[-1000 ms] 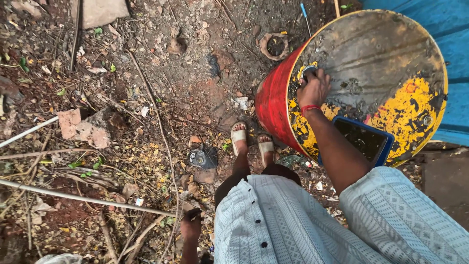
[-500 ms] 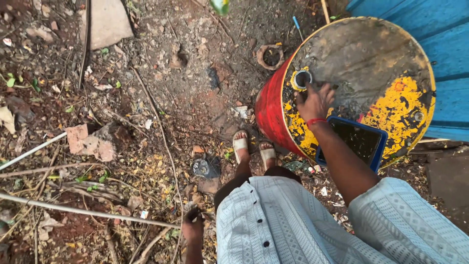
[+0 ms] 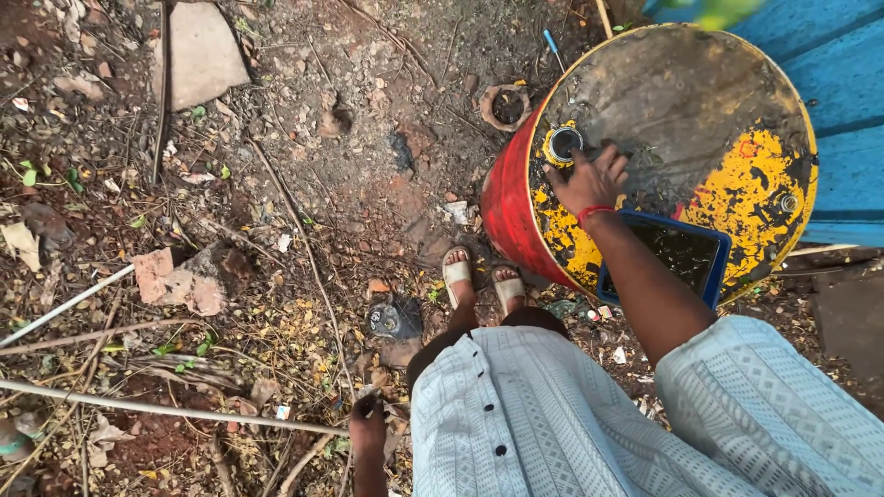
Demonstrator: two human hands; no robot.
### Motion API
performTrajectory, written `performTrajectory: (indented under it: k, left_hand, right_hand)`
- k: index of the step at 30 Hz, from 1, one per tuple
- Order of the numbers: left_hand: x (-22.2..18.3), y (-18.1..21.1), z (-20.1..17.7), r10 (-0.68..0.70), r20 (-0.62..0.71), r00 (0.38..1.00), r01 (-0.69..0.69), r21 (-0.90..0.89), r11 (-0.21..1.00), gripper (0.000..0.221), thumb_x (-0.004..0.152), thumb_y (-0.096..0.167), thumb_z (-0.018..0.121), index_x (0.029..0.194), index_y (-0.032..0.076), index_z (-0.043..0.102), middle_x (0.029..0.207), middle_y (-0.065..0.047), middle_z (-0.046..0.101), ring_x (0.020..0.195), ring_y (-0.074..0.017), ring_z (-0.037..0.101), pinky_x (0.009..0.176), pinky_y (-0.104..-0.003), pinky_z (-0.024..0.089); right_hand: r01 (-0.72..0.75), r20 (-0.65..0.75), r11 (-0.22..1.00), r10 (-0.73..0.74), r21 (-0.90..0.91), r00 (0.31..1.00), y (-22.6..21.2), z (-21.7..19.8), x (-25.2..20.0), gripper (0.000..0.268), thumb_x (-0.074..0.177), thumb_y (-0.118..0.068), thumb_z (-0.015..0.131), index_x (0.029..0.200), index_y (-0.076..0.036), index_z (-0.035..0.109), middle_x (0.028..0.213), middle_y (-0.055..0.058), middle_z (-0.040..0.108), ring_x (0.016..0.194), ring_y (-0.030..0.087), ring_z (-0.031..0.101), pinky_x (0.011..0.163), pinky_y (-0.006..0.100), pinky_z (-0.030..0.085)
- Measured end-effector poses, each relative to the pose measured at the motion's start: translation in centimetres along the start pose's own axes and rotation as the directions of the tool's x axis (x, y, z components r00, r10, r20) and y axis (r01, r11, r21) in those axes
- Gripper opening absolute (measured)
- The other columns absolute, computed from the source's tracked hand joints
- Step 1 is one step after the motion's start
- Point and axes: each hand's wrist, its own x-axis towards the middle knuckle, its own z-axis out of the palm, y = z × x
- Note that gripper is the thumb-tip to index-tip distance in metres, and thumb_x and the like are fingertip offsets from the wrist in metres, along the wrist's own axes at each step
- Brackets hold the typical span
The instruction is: Carry a tray of used motor oil across a workshop and pour it into a collection drum.
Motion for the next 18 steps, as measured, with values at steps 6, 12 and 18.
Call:
performTrajectory:
  k: [6, 12, 18]
  left_hand:
    - [2.5, -1.6, 0.2, 0.172, -0.079, 0.982, -0.166, 0.081, 0.983, 0.032, 0.098, 0.02, 0.066, 0.127, 0.007, 0.07, 0.121, -0.013, 0.076, 0.09, -0.0179, 0.074, 0.089, -0.036, 0.059]
    - [-0.2, -0.2, 0.6, -0.04, 0.019, 0.999, 0.041, -0.018, 0.999, 0.032, 0.099, 0.02, 0.063, 0.13, 0.014, 0.067, 0.128, -0.007, 0.072, 0.094, -0.0268, 0.074, 0.089, -0.042, 0.065]
    - [1.8, -2.5, 1.9, 0.14, -0.054, 0.989, -0.131, 0.136, 0.982, 0.031, 0.096, 0.022, 0.069, 0.126, 0.016, 0.074, 0.125, -0.005, 0.076, 0.101, -0.0149, 0.072, 0.089, -0.032, 0.056]
  right_hand:
    - [0.02, -0.068, 0.999, -0.017, 0.05, 0.998, -0.2, 0.3, -0.1, 0.064, 0.087, -0.064, 0.072, 0.131, -0.017, 0.072, 0.149, 0.028, 0.034, 0.131, 0.049, 0.032, 0.105, 0.061, 0.03]
    - [-0.001, -0.094, 0.996, 0.01, 0.092, 0.996, 0.5, 0.3, -1.1, 0.066, 0.089, -0.062, 0.074, 0.137, -0.017, 0.068, 0.153, 0.029, 0.026, 0.136, 0.052, 0.026, 0.106, 0.062, 0.028]
    - [0.002, -0.047, 0.999, 0.0, 0.054, 0.999, 1.2, 1.3, -0.4, 0.068, 0.089, -0.062, 0.073, 0.141, -0.019, 0.064, 0.153, 0.03, 0.022, 0.138, 0.052, 0.022, 0.107, 0.061, 0.028]
